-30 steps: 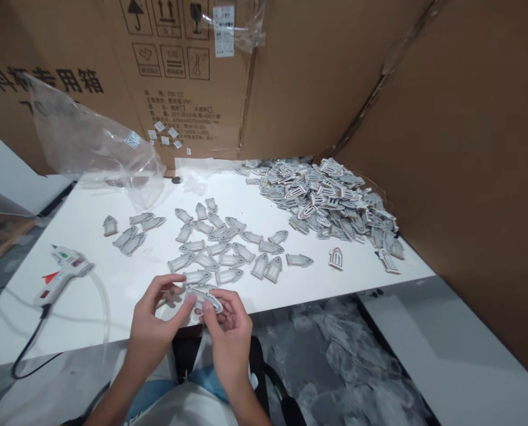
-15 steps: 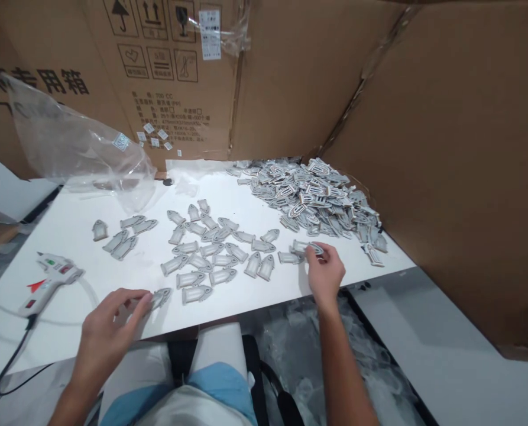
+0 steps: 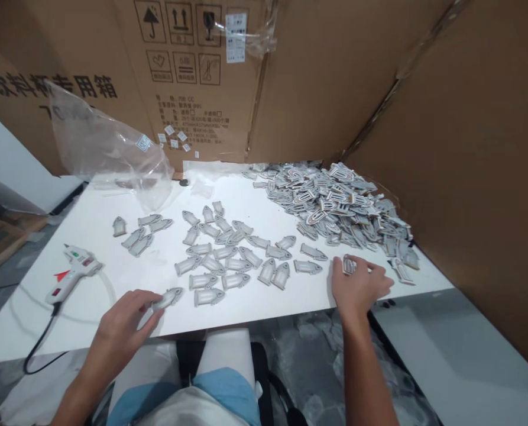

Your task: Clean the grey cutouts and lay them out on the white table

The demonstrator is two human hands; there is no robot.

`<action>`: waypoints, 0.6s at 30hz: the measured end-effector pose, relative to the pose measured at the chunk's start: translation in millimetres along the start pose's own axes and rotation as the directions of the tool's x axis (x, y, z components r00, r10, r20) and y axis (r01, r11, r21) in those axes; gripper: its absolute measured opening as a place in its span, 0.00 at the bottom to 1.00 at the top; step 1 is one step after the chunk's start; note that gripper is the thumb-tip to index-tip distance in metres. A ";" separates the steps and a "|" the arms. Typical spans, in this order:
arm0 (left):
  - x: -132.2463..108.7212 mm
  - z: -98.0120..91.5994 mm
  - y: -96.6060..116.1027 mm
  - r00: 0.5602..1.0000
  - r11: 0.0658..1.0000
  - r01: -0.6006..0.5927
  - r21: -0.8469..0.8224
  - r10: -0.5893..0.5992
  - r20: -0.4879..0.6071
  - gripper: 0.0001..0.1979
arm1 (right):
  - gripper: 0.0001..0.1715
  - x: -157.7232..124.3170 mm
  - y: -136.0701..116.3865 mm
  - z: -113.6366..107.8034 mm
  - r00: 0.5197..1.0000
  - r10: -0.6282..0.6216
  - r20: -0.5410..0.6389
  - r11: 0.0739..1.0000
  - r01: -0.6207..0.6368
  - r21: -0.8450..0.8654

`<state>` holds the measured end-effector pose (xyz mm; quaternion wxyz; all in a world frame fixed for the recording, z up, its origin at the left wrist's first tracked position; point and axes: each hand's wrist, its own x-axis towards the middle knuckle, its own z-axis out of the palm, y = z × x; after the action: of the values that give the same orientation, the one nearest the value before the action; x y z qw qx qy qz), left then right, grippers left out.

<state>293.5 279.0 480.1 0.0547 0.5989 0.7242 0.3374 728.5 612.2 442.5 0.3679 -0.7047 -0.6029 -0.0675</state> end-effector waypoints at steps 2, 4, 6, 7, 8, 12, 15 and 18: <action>-1.5 -3.5 -2.1 0.999 1.000 -0.007 -0.009 0.006 -0.046 0.06 | 0.31 -4.1 9.1 -2.1 0.999 0.024 0.030 1.000 -0.024 0.006; -6.7 -7.8 -7.4 0.994 1.000 0.017 0.024 -0.014 -0.110 0.06 | 0.30 -7.1 14.4 -4.0 0.998 0.014 0.055 0.999 -0.016 0.028; -14.3 -12.0 -14.6 0.985 0.991 0.084 0.101 -0.067 -0.157 0.08 | 0.28 -9.1 15.7 -6.1 0.998 0.000 0.063 0.998 -0.004 0.066; -18.2 -13.6 -18.3 0.982 0.983 0.118 0.142 -0.095 -0.161 0.08 | 0.27 -9.9 14.9 -7.3 0.998 0.000 0.059 0.996 -0.006 0.089; -21.6 -14.9 -21.5 0.982 0.974 0.142 0.178 -0.115 -0.151 0.08 | 0.26 -11.0 13.2 -8.6 0.999 0.012 0.048 0.993 -0.017 0.118; -25.7 -15.0 -24.3 0.987 0.956 0.120 0.266 -0.087 -0.133 0.08 | 0.28 -21.8 -3.9 -15.7 0.982 0.187 -0.035 0.911 -0.160 0.380; -22.4 -8.8 -13.9 0.986 0.952 0.025 0.304 0.028 -0.167 0.11 | 0.32 -41.7 -29.6 -25.8 0.946 0.325 0.013 0.726 -0.258 0.637; -25.5 2.5 -1.4 0.985 0.942 -0.165 0.291 0.170 0.010 0.17 | 0.33 -72.3 -68.4 -43.0 0.924 0.341 0.173 0.504 -0.335 0.796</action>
<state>300.6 256.9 469.1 -0.0683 0.6572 0.7128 0.2353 662.9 528.7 464.4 0.6572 -0.5599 -0.4151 0.2871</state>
